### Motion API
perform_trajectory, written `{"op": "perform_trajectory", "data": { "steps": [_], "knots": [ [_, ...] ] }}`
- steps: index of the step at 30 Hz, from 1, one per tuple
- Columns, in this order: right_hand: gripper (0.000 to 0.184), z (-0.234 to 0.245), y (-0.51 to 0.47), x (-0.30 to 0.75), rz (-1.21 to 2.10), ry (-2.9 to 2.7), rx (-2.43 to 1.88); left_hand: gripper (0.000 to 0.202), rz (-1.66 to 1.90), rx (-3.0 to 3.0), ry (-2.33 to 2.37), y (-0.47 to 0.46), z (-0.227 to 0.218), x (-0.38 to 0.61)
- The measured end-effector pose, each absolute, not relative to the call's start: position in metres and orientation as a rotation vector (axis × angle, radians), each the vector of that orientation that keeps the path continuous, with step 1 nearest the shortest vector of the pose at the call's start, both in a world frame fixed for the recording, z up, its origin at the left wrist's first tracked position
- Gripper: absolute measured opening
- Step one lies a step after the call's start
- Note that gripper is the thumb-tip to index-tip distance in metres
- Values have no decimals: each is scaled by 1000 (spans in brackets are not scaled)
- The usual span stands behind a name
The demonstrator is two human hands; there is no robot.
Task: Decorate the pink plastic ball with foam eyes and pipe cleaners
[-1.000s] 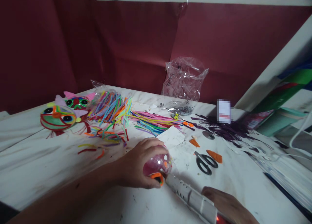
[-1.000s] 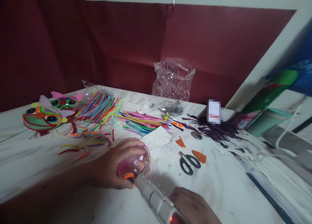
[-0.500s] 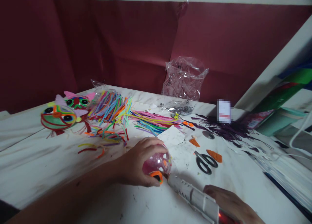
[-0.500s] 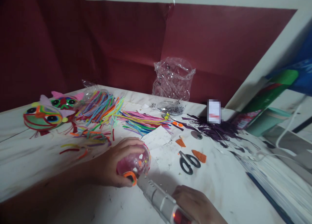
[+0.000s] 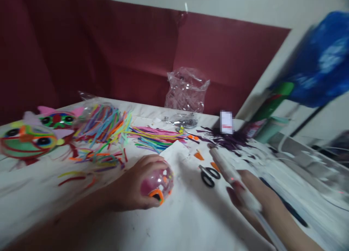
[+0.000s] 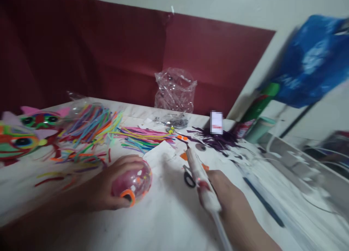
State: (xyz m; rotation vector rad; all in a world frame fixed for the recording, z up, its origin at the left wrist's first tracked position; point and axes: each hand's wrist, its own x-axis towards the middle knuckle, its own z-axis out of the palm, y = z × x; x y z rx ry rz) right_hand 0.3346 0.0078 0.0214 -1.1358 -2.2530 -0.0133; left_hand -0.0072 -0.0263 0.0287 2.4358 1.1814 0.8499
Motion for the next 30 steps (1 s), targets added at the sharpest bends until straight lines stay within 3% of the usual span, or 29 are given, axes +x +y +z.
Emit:
{"op": "perform_trajectory", "data": {
  "steps": [5,11,17,23,30],
  "knots": [
    [6,21,27,358,-362,-2334,-1804,78,877,2466,1185,-21,20,-13],
    [13,-10,43,393,-272,-2372,-1895,69,823,2423,1232,-27,33,-6],
    [18,19,19,370,-540,-2385,-1298,72,848,2378,1222,-28,35,-4],
    [33,38,-34,257,-144,-2595,-453,73,872,2391,1195,-28,33,-5],
    [37,14,-26,215,-250,-2589,-380,73,874,2394,1157,-26,33,-7]
  ]
}}
